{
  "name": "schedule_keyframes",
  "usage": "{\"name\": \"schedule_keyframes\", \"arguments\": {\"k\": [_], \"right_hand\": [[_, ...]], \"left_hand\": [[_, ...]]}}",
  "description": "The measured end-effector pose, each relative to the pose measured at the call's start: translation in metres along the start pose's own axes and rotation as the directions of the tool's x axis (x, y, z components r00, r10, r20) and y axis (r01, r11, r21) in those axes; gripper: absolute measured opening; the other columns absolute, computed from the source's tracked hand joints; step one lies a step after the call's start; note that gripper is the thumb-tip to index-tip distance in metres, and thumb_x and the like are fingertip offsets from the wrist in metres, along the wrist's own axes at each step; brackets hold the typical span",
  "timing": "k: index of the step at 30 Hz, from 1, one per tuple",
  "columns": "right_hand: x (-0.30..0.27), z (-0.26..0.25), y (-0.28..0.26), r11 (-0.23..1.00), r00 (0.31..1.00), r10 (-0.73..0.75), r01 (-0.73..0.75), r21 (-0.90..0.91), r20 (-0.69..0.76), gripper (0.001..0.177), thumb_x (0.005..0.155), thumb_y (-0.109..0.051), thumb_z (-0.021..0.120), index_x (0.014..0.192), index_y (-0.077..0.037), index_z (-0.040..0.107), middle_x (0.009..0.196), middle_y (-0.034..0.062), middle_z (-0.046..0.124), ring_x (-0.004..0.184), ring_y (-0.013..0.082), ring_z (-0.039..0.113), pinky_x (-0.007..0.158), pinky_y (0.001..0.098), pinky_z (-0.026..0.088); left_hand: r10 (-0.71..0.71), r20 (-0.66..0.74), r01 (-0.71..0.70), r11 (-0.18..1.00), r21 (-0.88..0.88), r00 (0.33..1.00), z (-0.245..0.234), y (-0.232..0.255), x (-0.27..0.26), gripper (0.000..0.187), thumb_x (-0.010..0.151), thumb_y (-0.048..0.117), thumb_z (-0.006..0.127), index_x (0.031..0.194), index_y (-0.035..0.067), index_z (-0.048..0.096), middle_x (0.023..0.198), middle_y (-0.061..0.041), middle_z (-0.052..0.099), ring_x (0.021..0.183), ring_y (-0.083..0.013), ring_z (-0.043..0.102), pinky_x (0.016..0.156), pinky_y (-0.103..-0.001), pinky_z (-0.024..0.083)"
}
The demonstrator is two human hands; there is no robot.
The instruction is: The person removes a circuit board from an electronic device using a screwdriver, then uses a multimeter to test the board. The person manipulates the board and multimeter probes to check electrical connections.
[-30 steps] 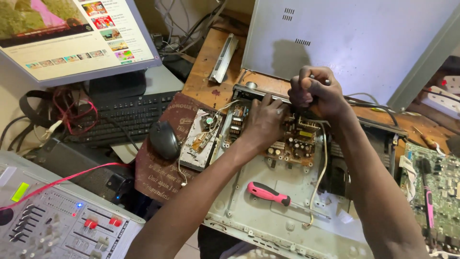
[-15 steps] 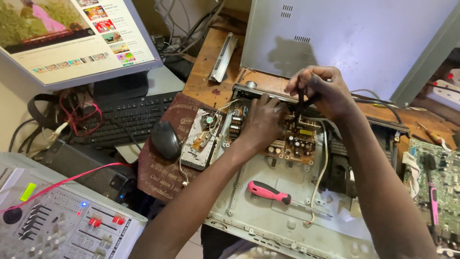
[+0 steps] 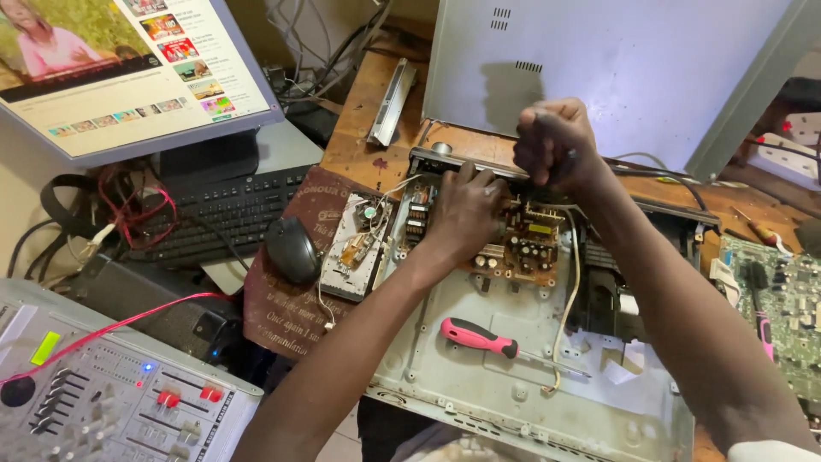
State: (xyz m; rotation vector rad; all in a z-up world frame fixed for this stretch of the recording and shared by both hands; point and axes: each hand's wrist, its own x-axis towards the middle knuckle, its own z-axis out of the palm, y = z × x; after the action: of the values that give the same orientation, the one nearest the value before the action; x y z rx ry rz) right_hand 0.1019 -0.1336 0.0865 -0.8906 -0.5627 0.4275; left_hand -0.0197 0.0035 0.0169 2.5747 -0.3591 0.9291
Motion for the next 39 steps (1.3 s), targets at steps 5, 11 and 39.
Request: {"name": "schedule_keyframes", "arguments": {"k": [5,11,39], "right_hand": [[0.021,0.023,-0.053,0.992,0.979,0.111,-0.100,-0.074,0.169,0.044,0.103,-0.017,0.054,0.063,-0.016,0.035,0.053,-0.0040,0.029,0.039,0.0070,0.026,0.037,0.0251,0.019],[-0.005,0.039,-0.078,0.971,0.992,0.109,-0.094,-0.220,0.059,0.040,0.104,-0.031,0.065,0.068,-0.021,0.050,0.056,-0.0098,0.043,0.041,0.0047,0.036,0.037,0.0226,0.030],[-0.109,0.004,-0.042,-0.131,0.960,0.195,-0.176,-0.976,-0.200,0.020,0.098,-0.018,0.070,0.113,-0.012,0.082,0.103,0.0153,0.075,0.084,0.0437,0.077,0.070,0.0544,0.064]], "left_hand": [[-0.226,0.411,0.297,0.948,-0.118,0.883,-0.035,0.014,0.023,0.027,0.084,-0.003,0.072,0.106,0.009,0.079,0.116,-0.004,0.076,0.134,-0.0355,0.052,0.117,-0.061,0.041],[-0.218,0.421,0.292,0.949,-0.121,0.881,-0.037,0.016,0.022,0.017,0.101,0.016,0.070,0.112,0.014,0.083,0.119,-0.003,0.080,0.131,-0.0321,0.055,0.109,-0.055,0.043],[-0.019,0.255,0.017,1.000,0.010,0.967,0.035,-0.021,-0.003,0.016,0.081,0.008,0.061,0.094,0.011,0.070,0.090,-0.002,0.062,0.102,-0.0268,0.065,0.069,-0.040,0.061]]}}
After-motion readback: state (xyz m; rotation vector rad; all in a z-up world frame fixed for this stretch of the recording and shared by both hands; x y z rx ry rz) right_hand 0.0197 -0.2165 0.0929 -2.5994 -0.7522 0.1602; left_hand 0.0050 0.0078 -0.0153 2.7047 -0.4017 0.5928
